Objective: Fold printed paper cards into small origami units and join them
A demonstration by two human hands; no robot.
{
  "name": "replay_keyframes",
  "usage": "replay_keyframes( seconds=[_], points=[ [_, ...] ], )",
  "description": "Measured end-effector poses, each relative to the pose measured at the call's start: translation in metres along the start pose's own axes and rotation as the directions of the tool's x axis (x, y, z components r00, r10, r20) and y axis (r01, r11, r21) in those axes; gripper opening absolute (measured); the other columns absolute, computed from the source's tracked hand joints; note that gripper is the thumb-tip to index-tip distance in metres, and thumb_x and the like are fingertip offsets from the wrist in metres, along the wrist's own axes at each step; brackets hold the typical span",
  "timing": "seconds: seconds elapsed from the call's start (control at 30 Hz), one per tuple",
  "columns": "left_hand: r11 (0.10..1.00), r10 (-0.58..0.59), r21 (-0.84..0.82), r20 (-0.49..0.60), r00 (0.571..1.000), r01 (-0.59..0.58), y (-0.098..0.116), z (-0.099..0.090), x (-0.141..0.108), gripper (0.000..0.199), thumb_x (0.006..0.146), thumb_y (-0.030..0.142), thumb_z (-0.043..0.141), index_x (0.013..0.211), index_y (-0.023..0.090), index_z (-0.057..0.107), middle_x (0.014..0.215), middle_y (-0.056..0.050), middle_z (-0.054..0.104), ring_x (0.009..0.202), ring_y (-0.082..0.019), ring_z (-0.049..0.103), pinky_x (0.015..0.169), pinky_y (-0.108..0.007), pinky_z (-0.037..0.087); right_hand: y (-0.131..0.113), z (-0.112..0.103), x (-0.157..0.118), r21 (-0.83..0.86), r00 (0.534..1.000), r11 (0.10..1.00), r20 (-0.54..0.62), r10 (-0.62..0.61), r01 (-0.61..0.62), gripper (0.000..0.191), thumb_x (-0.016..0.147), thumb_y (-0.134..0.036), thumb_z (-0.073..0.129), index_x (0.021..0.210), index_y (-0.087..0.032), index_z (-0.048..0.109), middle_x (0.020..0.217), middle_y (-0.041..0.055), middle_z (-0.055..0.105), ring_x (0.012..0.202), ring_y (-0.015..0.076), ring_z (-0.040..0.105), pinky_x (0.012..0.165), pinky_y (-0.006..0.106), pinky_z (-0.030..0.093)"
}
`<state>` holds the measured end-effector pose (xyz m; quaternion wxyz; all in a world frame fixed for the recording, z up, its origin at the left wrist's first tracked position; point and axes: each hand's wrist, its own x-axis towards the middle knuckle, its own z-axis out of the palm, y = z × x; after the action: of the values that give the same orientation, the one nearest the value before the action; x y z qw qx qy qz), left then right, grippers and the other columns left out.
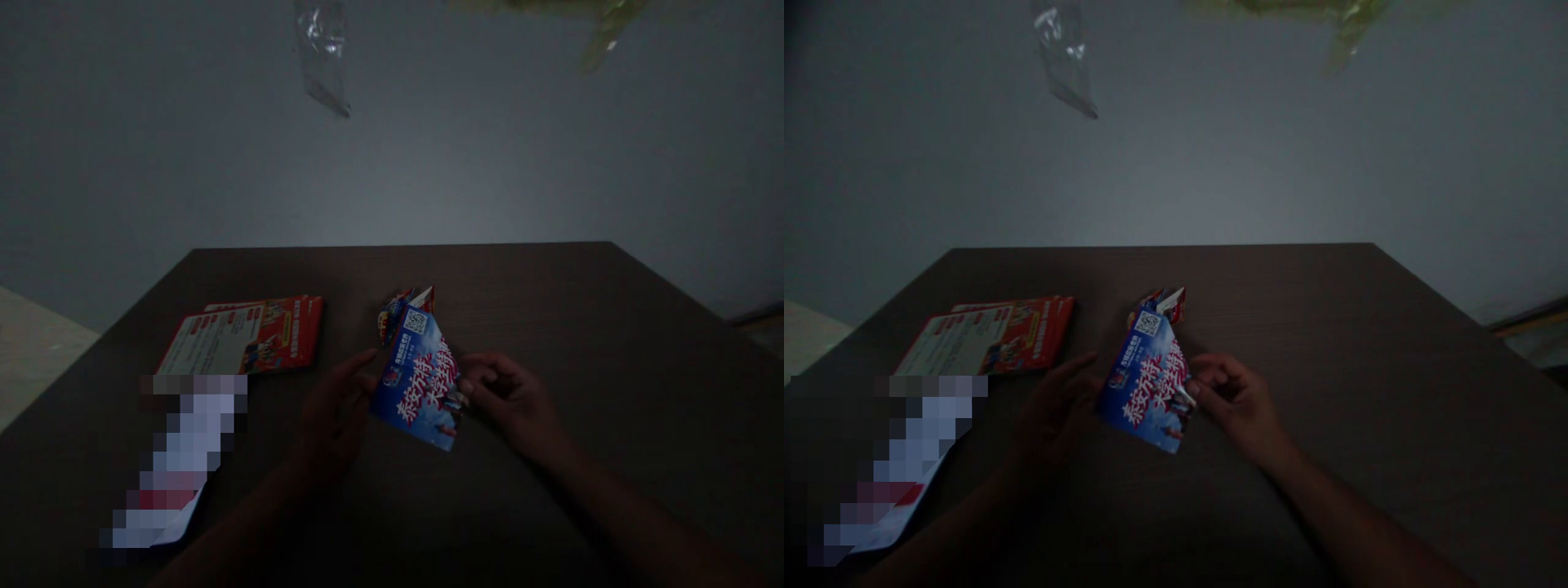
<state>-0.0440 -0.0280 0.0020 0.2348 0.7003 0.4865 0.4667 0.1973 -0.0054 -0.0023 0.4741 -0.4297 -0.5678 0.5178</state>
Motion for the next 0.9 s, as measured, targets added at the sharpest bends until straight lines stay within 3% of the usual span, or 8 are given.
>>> replay_keyframes(
  seconds=[0.2,0.3,0.43,0.53,0.6,0.63,0.77,0.9],
  points=[
    [0.958,0.285,-0.065,0.153,0.946,-0.278,-0.004,-0.003,0.008,0.043,0.083,0.009,0.050,0.122,0.026,0.056,0.099,-0.004,0.070,0.081,-0.014,0.067,0.068,-0.022,0.054,-0.006,-0.003,0.004,0.156,0.975,0.976,0.187,0.122,-0.152,0.014,0.073,-0.026,0.072,0.079,-0.017,0.063,0.063,-0.0032,0.061,0.055,0.0065,0.054,0.052,0.017,0.043],
    [0.932,0.346,-0.204,0.251,0.904,-0.300,-0.004,-0.003,0.009,0.044,0.081,0.014,0.058,0.122,0.028,0.056,0.104,-0.006,0.069,0.082,-0.016,0.069,0.067,-0.023,0.055,-0.004,-0.005,0.004,0.188,0.954,0.961,0.261,0.150,-0.203,0.015,0.072,-0.027,0.074,0.076,-0.016,0.063,0.063,-0.0033,0.061,0.054,0.0060,0.053,0.051,0.017,0.043],
    [0.945,0.140,-0.328,0.384,0.913,-0.006,0.000,0.005,0.005,0.042,0.067,0.021,0.075,0.108,0.028,0.067,0.111,-0.007,0.068,0.091,-0.023,0.068,0.072,-0.030,0.057,-0.001,-0.005,0.005,0.149,0.937,0.965,0.308,0.164,-0.218,0.016,0.070,-0.026,0.075,0.075,-0.016,0.064,0.065,-0.0025,0.062,0.055,0.0068,0.055,0.053,0.018,0.045],
    [0.907,-0.096,-0.331,0.439,0.893,0.260,0.007,0.014,0.001,0.023,0.085,0.030,0.056,0.103,0.024,0.070,0.087,-0.007,0.074,0.071,-0.022,0.071,0.057,-0.031,0.059,0.000,-0.004,0.005,0.114,0.932,0.977,0.336,0.134,-0.182,0.015,0.070,-0.026,0.075,0.077,-0.016,0.066,0.066,-0.0019,0.064,0.055,0.0074,0.057,0.052,0.018,0.047],
    [0.811,-0.268,-0.343,0.502,0.822,0.474,0.011,0.017,0.000,0.021,0.083,0.033,0.058,0.094,0.022,0.073,0.078,-0.007,0.074,0.064,-0.024,0.071,0.051,-0.031,0.058,-0.001,-0.003,0.004,0.095,0.935,0.987,0.343,0.090,-0.130,0.011,0.073,-0.025,0.072,0.080,-0.017,0.067,0.069,-0.0012,0.067,0.057,0.0080,0.060,0.054,0.018,0.048],
    [0.806,-0.300,-0.338,0.476,0.827,0.487,0.013,0.017,0.000,0.022,0.082,0.034,0.059,0.093,0.021,0.073,0.076,-0.007,0.074,0.062,-0.024,0.070,0.049,-0.031,0.058,-0.002,-0.004,0.003,0.079,0.940,0.992,0.335,0.062,-0.093,0.009,0.075,-0.024,0.070,0.082,-0.018,0.068,0.071,-0.0004,0.069,0.060,0.0087,0.061,0.056,0.018,0.049],
    [0.882,-0.273,-0.307,0.285,0.919,0.357,0.017,0.011,-0.002,0.022,0.073,0.035,0.068,0.086,0.020,0.075,0.080,-0.009,0.074,0.063,-0.024,0.070,0.052,-0.031,0.057,-0.005,-0.004,-0.001,-0.045,0.934,0.981,0.317,-0.163,0.186,0.018,0.085,-0.017,0.056,0.096,-0.021,0.069,0.087,0.0044,0.072,0.076,0.0126,0.066,0.065,0.022,0.052],
    [0.955,-0.191,-0.199,0.154,0.969,0.219,0.018,0.012,-0.009,0.022,0.073,0.036,0.067,0.086,0.021,0.075,0.082,-0.008,0.074,0.067,-0.024,0.070,0.054,-0.033,0.058,-0.008,0.001,-0.003,-0.107,0.820,0.859,0.378,-0.431,0.501,0.029,0.085,-0.011,0.052,0.109,-0.020,0.066,0.091,0.0085,0.069,0.080,0.0145,0.065,0.065,0.024,0.053]
  ],
)
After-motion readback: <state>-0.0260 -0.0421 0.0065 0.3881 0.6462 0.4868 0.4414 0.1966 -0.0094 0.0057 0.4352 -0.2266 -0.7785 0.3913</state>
